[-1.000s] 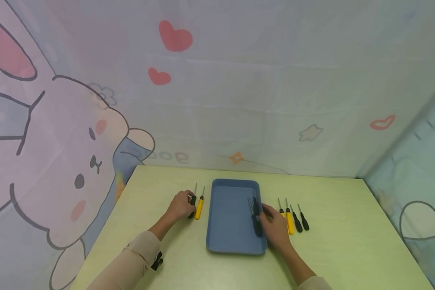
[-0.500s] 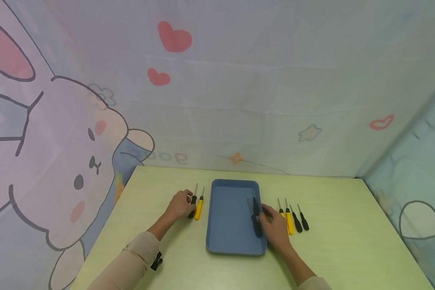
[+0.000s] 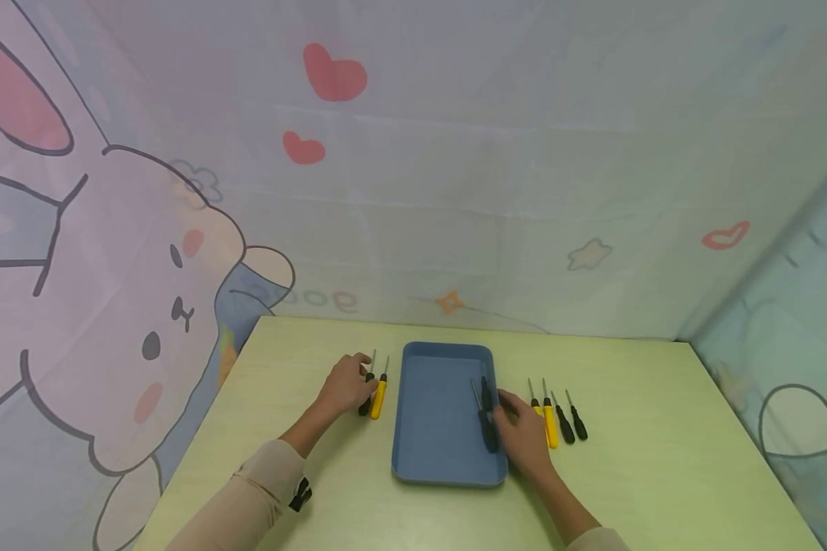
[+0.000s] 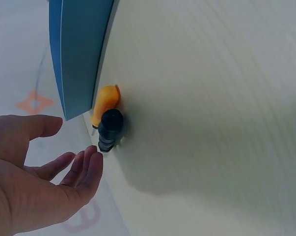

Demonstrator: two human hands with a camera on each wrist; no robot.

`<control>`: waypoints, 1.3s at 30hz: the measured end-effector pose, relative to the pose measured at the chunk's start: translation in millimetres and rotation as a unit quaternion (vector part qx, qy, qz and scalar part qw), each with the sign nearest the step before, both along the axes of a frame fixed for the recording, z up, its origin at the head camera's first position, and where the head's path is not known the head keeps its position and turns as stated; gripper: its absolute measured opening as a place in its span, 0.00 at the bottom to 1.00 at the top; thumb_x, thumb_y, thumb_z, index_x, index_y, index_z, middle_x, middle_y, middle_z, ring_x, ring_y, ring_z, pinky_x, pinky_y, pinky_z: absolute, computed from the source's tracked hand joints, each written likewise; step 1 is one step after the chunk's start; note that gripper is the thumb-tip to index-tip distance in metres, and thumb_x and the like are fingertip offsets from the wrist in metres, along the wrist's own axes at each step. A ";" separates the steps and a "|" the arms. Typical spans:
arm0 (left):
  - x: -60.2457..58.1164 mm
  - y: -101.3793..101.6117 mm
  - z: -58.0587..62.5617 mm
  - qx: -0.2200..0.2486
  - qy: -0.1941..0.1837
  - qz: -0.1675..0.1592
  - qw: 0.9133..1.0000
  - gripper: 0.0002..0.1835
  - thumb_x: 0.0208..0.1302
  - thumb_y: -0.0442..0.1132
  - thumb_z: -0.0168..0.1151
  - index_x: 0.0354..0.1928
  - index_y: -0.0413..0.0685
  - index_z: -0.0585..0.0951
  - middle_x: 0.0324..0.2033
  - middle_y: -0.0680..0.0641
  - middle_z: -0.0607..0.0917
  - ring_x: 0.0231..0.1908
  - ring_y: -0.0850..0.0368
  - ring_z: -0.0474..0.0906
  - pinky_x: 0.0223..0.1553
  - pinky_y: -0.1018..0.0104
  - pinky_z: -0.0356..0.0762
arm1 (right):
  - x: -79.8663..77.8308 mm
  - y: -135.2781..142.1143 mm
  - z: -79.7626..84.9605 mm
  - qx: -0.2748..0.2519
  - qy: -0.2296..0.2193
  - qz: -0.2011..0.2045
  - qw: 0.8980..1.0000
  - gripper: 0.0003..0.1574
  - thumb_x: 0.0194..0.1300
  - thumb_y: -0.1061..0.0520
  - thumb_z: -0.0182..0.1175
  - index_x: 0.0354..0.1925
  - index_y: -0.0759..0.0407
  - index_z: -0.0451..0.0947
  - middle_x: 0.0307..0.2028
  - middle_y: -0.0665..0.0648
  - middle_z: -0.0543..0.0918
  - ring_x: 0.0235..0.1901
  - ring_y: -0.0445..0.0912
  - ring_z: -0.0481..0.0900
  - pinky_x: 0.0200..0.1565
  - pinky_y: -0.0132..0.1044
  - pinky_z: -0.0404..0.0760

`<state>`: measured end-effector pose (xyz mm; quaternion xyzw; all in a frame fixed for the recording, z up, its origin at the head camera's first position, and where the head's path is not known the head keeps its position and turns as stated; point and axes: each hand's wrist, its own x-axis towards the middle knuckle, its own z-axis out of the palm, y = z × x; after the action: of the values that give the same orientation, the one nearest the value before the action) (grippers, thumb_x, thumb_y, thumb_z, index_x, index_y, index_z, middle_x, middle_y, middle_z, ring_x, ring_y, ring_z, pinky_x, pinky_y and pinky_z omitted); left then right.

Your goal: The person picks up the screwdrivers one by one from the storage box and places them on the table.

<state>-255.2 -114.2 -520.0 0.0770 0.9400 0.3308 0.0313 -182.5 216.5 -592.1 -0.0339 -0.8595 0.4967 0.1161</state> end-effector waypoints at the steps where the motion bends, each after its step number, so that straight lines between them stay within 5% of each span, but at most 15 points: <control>1: 0.5 0.7 1.6 0.003 0.002 0.000 1.000 0.24 0.71 0.36 0.67 0.64 0.30 0.78 0.47 0.35 0.82 0.44 0.43 0.81 0.45 0.48 0.83 | 0.2 -0.4 0.2 0.000 0.001 -0.001 1.000 0.25 0.74 0.58 0.61 0.66 0.63 0.81 0.59 0.64 0.86 0.61 0.60 0.83 0.64 0.59 0.79; 27: 17.2 24.5 34.7 0.076 0.024 -0.033 0.996 0.23 0.70 0.35 0.67 0.63 0.32 0.79 0.47 0.37 0.81 0.44 0.48 0.81 0.48 0.51 0.83 | -1.5 0.6 -2.2 -0.006 -0.011 -0.005 1.000 0.25 0.74 0.58 0.62 0.66 0.62 0.81 0.58 0.62 0.87 0.60 0.57 0.84 0.63 0.56 0.81; 39: 24.3 36.1 37.1 0.098 0.012 -0.048 0.994 0.25 0.70 0.37 0.67 0.65 0.32 0.77 0.51 0.36 0.82 0.50 0.42 0.81 0.53 0.48 0.81 | -1.0 0.6 -1.9 -0.006 -0.011 -0.004 1.000 0.25 0.74 0.57 0.62 0.66 0.62 0.81 0.58 0.62 0.87 0.60 0.57 0.84 0.62 0.56 0.82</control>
<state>-230.9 -78.1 -483.0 0.1288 0.8985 0.4187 0.0278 -183.6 217.1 -594.0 -0.0437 -0.8576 0.5008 0.1088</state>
